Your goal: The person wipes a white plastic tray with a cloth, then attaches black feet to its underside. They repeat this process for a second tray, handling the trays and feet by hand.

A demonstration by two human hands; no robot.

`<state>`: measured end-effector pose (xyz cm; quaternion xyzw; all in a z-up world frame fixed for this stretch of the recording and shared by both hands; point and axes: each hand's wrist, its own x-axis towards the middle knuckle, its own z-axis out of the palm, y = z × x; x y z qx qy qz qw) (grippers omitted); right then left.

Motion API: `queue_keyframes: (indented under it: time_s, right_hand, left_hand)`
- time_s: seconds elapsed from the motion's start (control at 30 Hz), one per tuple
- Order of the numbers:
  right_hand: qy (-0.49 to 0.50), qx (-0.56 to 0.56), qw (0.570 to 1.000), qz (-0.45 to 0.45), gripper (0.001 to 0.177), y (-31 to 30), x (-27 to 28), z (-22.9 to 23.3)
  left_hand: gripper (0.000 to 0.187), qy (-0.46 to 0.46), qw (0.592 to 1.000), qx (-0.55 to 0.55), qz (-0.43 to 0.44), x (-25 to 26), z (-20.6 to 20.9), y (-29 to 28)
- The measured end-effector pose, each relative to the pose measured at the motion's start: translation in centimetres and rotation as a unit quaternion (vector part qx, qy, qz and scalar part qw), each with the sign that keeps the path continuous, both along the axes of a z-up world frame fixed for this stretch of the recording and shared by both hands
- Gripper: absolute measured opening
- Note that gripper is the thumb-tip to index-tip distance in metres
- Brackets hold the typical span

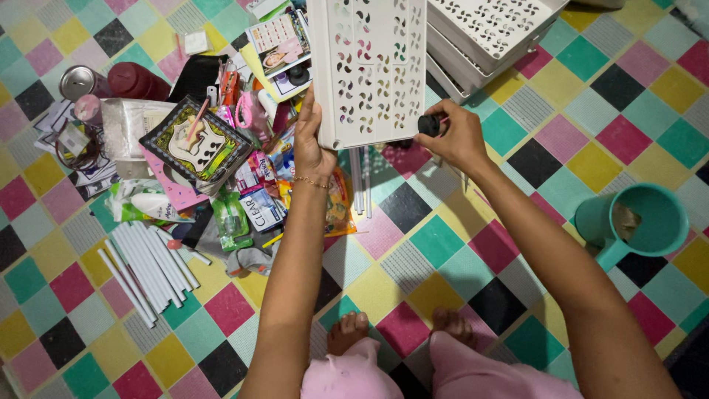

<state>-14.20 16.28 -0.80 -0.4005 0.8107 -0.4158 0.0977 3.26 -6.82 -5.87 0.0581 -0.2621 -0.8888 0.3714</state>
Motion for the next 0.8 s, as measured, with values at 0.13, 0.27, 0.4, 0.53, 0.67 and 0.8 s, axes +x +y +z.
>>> queue_keyframes:
  time_s: [0.13,0.27,0.4,0.53,0.67,0.8]
  right_hand:
    - [-0.018,0.018,1.0,0.006,0.04,-0.2,0.1,-0.5]
    - [0.021,-0.026,0.998,0.044,0.04,0.0,0.0,-0.5]
    - [0.026,-0.002,0.997,0.074,0.044,0.1,-0.5,-0.5]
    - [-0.068,0.044,0.996,0.037,0.04,0.1,-1.1,-1.9]
    - [-0.125,-0.019,0.991,0.045,0.035,-0.3,-2.5,-4.3]
    - [-0.202,-0.007,0.979,0.016,0.032,-0.6,-3.9,-7.6]
  left_hand:
    - [0.052,-0.002,1.0,-0.002,-0.003,0.1,0.0,0.3]
    - [0.052,-0.01,1.0,-0.008,0.0,0.1,-0.1,0.5]
    - [0.049,-0.024,0.999,-0.022,0.001,0.4,-0.4,0.3]
    - [0.048,-0.023,0.999,-0.035,0.007,0.5,-1.1,0.1]
    - [0.049,-0.014,0.999,-0.035,0.012,0.8,-1.3,-0.3]
    - [0.052,-0.02,0.999,-0.025,0.014,1.4,-1.8,-1.0]
